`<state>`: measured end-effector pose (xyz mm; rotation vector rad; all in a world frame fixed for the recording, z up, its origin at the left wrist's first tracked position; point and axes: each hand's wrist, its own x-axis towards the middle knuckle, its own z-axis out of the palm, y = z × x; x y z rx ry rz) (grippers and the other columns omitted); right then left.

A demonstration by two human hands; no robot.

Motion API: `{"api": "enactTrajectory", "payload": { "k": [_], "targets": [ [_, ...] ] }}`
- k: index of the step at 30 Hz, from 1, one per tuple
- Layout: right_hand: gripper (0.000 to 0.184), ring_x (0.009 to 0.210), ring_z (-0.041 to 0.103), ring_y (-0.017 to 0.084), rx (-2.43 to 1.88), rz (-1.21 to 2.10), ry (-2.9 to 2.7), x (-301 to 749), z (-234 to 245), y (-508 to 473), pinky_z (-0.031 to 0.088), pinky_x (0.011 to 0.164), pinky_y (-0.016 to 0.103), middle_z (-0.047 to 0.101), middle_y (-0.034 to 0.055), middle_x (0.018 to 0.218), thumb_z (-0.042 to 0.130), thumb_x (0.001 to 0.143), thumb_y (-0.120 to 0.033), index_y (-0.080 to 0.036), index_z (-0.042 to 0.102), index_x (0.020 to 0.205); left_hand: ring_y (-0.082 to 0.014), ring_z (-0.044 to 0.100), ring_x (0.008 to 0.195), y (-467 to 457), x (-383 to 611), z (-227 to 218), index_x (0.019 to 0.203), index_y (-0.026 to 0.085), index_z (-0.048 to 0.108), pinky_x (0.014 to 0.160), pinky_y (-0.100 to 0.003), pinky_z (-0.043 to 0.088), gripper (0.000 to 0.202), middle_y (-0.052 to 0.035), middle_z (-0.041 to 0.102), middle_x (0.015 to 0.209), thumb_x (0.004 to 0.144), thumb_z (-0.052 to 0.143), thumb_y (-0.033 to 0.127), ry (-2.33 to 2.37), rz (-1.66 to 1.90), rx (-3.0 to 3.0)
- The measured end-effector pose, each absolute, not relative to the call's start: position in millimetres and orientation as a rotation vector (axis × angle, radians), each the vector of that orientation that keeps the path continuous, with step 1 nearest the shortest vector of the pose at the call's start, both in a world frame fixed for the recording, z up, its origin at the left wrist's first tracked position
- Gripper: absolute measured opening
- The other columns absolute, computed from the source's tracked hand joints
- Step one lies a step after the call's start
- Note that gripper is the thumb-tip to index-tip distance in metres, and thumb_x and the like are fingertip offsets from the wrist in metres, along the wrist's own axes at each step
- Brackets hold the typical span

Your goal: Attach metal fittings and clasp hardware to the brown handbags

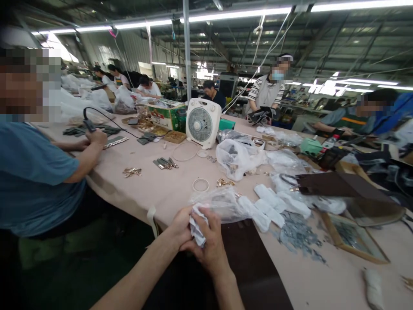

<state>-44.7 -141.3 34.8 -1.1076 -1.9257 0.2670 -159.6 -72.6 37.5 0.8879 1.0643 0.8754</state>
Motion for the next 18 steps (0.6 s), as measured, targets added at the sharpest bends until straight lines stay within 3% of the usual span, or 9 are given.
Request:
{"api": "enactTrajectory", "payload": {
  "k": [4, 9, 12, 15, 18],
  "targets": [
    [0.065, 0.131, 0.054, 0.035, -1.060, 0.204, -1.898, -31, 33, -148, 0.051, 0.110, 0.053, 0.053, 0.0142, 0.142, 0.079, 0.087, -0.050, -0.029, 0.057, 0.144, -0.0261, 0.074, 0.082, -80, -154, 36, 0.090, 0.019, 0.067, 0.069, -0.036, 0.062, 0.039, -0.0121, 0.074, 0.081, 0.089, 0.057, 0.057, 0.978, 0.916, 0.728],
    [0.029, 0.107, 0.067, 0.025, -1.096, 0.201, -1.945, -12, 45, -161, 0.060, 0.092, 0.041, 0.068, 0.0099, 0.117, 0.067, 0.095, -0.023, -0.030, 0.069, 0.124, -0.0210, 0.071, 0.075, -76, -153, 43, 0.088, 0.019, 0.065, 0.065, -0.030, 0.058, 0.039, -0.0059, 0.071, 0.078, 0.082, 0.064, 0.057, 1.012, 1.068, 0.751],
    [0.012, 0.098, 0.070, 0.025, -1.169, 0.102, -1.644, 11, 51, -175, 0.061, 0.088, 0.039, 0.072, 0.0088, 0.104, 0.070, 0.093, -0.024, -0.024, 0.073, 0.105, -0.0189, 0.069, 0.077, -72, -156, 44, 0.091, 0.019, 0.063, 0.068, -0.028, 0.057, 0.038, -0.0043, 0.072, 0.083, 0.080, 0.065, 0.055, 1.035, 1.147, 0.796],
    [0.024, 0.097, 0.072, 0.028, -1.347, -0.031, -0.949, 43, 57, -176, 0.059, 0.092, 0.044, 0.074, 0.0114, 0.103, 0.073, 0.092, -0.037, -0.016, 0.074, 0.102, -0.0179, 0.067, 0.074, -69, -159, 40, 0.095, 0.019, 0.062, 0.067, -0.029, 0.056, 0.038, -0.0041, 0.070, 0.084, 0.084, 0.059, 0.055, 1.101, 1.108, 0.929],
    [0.046, 0.107, 0.071, 0.031, -1.392, 0.145, -0.573, 70, 55, -162, 0.057, 0.100, 0.048, 0.075, 0.0133, 0.113, 0.077, 0.087, -0.049, -0.011, 0.074, 0.113, -0.0169, 0.063, 0.070, -64, -163, 33, 0.091, 0.020, 0.059, 0.065, -0.028, 0.053, 0.036, -0.0016, 0.066, 0.078, 0.088, 0.055, 0.055, 1.215, 1.072, 1.081]
  ]
}}
